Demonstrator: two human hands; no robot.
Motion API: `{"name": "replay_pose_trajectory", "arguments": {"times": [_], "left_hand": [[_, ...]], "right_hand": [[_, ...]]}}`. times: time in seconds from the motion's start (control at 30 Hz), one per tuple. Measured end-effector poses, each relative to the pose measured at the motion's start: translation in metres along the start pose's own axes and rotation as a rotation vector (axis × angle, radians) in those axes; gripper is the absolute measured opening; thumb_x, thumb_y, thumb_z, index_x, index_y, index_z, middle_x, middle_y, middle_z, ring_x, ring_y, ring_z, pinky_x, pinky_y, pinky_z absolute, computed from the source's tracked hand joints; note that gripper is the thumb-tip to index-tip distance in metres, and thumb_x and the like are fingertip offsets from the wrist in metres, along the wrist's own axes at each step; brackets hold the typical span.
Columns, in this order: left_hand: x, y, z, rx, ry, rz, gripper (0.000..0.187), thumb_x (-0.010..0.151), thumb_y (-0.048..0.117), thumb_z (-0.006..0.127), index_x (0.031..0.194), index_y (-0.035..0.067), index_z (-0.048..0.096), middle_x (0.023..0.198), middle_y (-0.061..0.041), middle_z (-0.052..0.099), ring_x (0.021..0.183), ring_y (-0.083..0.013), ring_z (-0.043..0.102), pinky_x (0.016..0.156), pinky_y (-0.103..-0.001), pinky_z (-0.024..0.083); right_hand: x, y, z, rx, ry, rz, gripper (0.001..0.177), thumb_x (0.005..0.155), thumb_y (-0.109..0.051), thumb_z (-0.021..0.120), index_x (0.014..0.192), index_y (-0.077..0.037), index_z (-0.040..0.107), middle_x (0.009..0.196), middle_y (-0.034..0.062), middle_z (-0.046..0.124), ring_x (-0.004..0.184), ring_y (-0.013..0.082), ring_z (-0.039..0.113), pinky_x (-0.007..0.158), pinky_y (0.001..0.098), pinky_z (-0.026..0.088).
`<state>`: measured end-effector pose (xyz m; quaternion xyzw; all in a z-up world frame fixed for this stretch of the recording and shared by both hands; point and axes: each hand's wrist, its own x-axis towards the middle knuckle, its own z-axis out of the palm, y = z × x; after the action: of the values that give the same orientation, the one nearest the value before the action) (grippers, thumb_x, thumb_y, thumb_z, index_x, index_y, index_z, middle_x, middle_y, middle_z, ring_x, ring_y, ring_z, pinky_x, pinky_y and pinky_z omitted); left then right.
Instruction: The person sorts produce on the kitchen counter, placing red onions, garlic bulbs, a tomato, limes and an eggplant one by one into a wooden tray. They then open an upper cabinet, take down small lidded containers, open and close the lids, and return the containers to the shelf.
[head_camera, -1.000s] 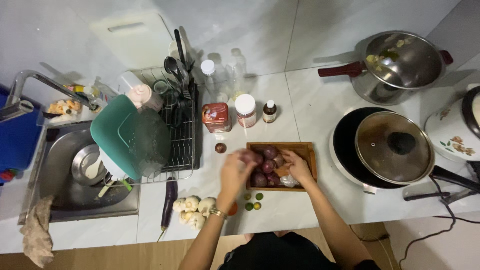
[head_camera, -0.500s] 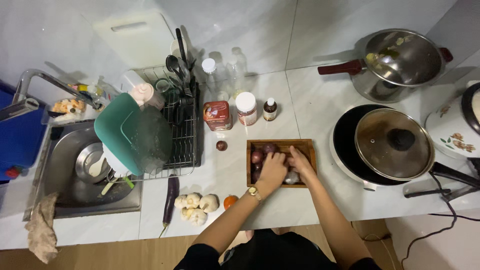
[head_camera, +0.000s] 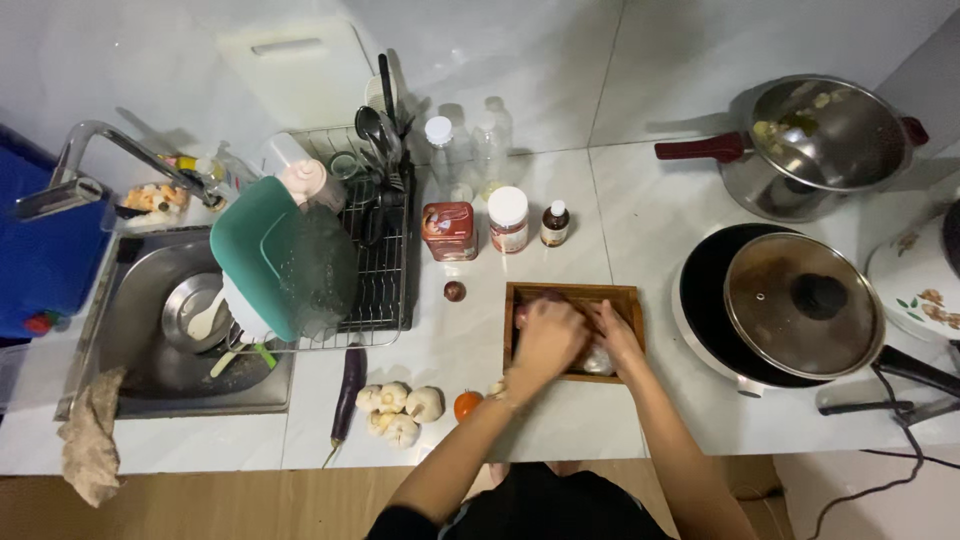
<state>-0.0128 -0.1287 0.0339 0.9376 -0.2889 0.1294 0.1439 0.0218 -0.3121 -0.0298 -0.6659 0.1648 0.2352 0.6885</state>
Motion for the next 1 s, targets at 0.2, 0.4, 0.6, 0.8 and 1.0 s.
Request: {"name": "replay_pose_trajectory", "arguments": {"times": [0.2,0.4,0.6,0.8,1.0], "left_hand": [[-0.044,-0.13,-0.028,-0.081,0.333,-0.573,0.057,0.066,-0.004,0.065,0.122,0.002,0.065,0.12,-0.02,0.061,0.111,-0.0379,0.055,0.097,-0.05,0.049],[-0.075,-0.207,0.027,0.135,-0.067,-0.567,0.031,0.091,0.013,0.066,0.121,0.016,0.067,0.121,-0.011,0.063,0.112,-0.0319,0.06,0.089,-0.046,0.053],[-0.081,-0.182,-0.007,-0.134,0.098,-0.717,0.027,0.087,0.016,0.072,0.114,0.011,0.07,0.107,-0.011,0.067,0.095,-0.0286,0.067,0.08,-0.04,0.056],[-0.063,-0.054,-0.078,-0.505,0.32,-0.482,0.029,0.08,0.022,0.082,0.101,0.006,0.072,0.099,-0.009,0.068,0.098,-0.0289,0.06,0.091,-0.041,0.047],[-0.039,-0.008,-0.081,-0.257,0.122,-0.327,0.046,0.07,0.026,0.087,0.107,0.004,0.072,0.111,-0.011,0.058,0.109,-0.034,0.051,0.101,-0.049,0.037]], "right_hand": [[-0.012,-0.003,0.002,0.066,-0.017,-0.09,0.09,0.096,-0.071,0.034,0.155,-0.003,0.033,0.161,0.0217,0.038,0.153,0.0343,0.031,0.123,0.0485,0.027],[-0.03,-0.007,0.0,0.096,-0.003,-0.113,0.087,0.096,-0.068,0.035,0.154,-0.003,0.036,0.161,0.02,0.038,0.154,0.0309,0.03,0.122,0.0465,0.029],[-0.044,-0.005,0.002,0.079,0.036,-0.106,0.08,0.099,-0.063,0.035,0.152,-0.003,0.039,0.159,0.0193,0.043,0.151,0.0301,0.036,0.12,0.0471,0.034],[-0.048,-0.008,0.009,-0.037,0.051,-0.115,0.077,0.098,-0.064,0.037,0.149,-0.006,0.045,0.154,0.0166,0.049,0.148,0.0273,0.042,0.119,0.0452,0.036],[-0.05,-0.016,0.02,-0.06,0.035,-0.091,0.075,0.098,-0.065,0.037,0.146,-0.008,0.05,0.15,0.0137,0.053,0.144,0.0263,0.046,0.118,0.0444,0.038]]}}
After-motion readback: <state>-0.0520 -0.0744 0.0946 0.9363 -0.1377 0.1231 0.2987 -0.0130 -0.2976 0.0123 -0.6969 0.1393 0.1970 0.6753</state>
